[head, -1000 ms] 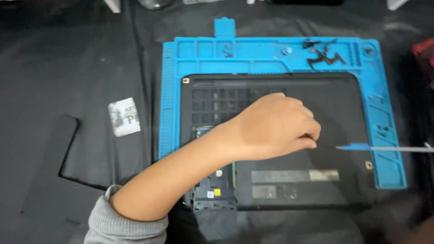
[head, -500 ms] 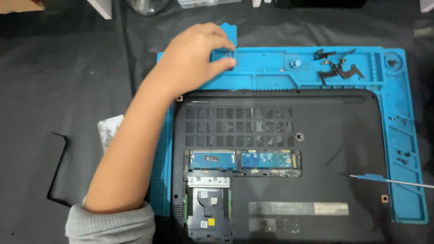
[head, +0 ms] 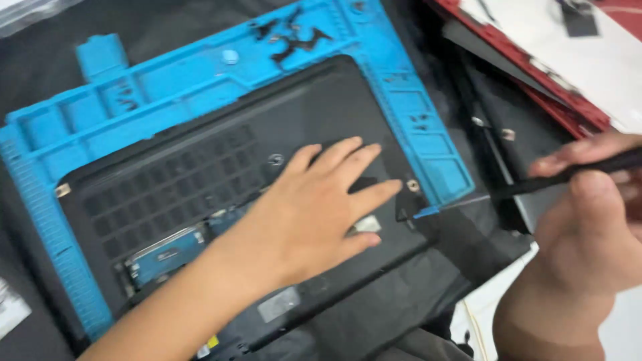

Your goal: Using a screwdriver to remove and replace screws from the bottom of a laptop casing.

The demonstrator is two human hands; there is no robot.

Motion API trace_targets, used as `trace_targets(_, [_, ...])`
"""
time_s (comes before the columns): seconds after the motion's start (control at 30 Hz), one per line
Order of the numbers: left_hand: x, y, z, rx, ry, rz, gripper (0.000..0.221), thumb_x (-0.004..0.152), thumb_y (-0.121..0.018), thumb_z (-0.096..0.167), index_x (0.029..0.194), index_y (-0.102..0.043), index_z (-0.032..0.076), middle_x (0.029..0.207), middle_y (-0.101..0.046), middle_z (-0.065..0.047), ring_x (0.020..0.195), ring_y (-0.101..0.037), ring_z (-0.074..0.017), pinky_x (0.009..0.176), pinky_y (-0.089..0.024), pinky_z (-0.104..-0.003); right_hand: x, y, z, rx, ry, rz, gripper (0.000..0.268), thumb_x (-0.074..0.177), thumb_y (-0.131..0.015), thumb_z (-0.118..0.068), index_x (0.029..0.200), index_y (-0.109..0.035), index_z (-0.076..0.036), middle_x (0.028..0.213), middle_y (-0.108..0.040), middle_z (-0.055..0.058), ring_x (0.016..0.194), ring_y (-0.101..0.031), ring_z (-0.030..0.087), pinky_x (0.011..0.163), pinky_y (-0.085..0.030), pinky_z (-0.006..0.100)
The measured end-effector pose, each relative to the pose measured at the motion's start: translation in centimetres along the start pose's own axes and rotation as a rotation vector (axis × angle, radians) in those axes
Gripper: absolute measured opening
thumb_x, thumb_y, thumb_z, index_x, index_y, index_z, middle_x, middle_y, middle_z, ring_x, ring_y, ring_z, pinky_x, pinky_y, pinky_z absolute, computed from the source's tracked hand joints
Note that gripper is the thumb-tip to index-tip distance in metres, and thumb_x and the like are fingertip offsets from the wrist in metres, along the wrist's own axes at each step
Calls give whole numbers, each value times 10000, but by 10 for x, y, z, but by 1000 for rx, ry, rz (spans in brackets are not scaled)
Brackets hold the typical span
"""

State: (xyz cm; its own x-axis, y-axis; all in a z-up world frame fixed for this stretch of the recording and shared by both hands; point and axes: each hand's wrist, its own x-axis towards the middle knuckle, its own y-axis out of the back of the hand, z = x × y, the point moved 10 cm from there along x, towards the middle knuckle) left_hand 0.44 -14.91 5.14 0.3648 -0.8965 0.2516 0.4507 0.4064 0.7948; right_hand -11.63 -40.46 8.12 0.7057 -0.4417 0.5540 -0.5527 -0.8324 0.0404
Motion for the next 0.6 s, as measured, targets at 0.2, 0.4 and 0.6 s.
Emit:
trace_targets(0.2, [15, -49, 13, 89, -112, -105, 677, 887, -587, 567, 1470, -504, 233, 1592, -341, -172, 1481, -279, -357, 1167, -189, -605, -22, 17, -14, -23, -19, 85, 211, 1118, -683, -9, 1270, -543, 29, 1085, -601, 173, 871, -619, 244, 811, -592, 349])
trace_targets(0.4, [15, -56, 12, 154, -107, -160, 682, 921, -493, 621, 1495, -471, 253, 1619, -286, -150, 1493, -241, -338, 1185, -146, -596, -28, 38, -5, -25, -35, 100, 233, 1108, -696, -14, 1276, -539, 26, 1086, -596, 172, 866, -619, 244, 802, -591, 343])
trace_targets(0.6, [15, -56, 11, 169, -104, -169, 686, 922, -494, 631, 1497, -471, 257, 1621, -289, -144, 1494, -242, -331, 1186, -154, -595, -24, 62, -16, -119, -48, 16, 282, 1041, -728, -23, 1250, -543, 13, 1063, -607, 167, 852, -634, 240, 783, -590, 336])
